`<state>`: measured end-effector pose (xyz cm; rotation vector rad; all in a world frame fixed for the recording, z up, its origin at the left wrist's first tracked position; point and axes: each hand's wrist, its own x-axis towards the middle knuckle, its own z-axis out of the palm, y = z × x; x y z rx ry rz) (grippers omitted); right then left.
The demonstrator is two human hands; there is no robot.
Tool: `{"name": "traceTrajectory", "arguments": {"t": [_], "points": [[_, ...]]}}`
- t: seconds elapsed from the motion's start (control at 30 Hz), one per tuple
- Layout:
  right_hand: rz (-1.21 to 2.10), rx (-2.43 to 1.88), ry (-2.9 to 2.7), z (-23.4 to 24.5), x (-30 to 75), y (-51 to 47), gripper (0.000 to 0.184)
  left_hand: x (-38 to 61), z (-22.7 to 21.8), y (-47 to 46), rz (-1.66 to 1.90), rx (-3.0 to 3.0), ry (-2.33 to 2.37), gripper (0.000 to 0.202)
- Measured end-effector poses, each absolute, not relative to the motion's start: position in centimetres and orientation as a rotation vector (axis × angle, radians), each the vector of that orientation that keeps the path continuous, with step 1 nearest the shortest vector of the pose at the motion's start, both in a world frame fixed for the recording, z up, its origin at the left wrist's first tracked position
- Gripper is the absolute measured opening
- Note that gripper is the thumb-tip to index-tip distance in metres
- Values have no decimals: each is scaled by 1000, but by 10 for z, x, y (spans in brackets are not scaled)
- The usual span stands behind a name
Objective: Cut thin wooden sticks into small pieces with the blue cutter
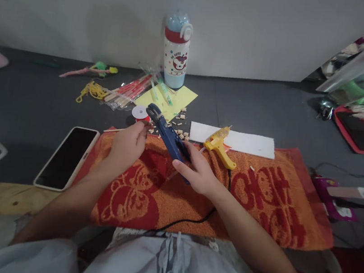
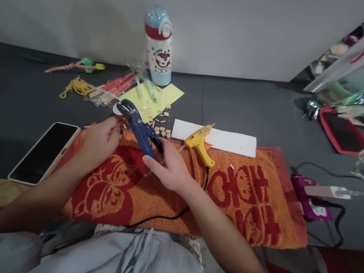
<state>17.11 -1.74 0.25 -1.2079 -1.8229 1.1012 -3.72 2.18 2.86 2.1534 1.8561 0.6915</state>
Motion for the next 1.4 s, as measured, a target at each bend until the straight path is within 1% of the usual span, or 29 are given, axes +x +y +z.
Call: {"name": "traceTrajectory", "arguments": {"t": [0.3, 0.43, 0.6, 0.73, 0.83, 1.0, 1.2, 1.4], "points": [[973, -1221, -1895, 4, 169, -19, 57, -31, 32, 18, 704, 2077, 1852, 23], [1036, -1197, -1923, 4, 175, -18, 61, -35, 30, 20, 774, 2093, 1793, 20], [1160, -1115, -1929, 5, 182, -15, 60, -45, 27, 26, 896, 2139, 1621, 18], [1199, -1080, -1942, 7, 183, -14, 62, -50, 17, 34, 964, 2025, 1453, 24], [1178, -1061, -1958, 7, 183, -14, 61, -51, 10, 37, 1015, 1824, 1318, 31], [1160, -1016, -2008, 8, 185, -14, 60, -51, 17, 37, 1051, 1493, 1180, 41], [1198, -969, -2029, 12, 185, -13, 61, -56, 20, 39, 1063, 1437, 1182, 44], [1228, -890, -2045, 8, 188, -12, 62, -60, 23, 38, 1148, 1520, 1219, 48]]}}
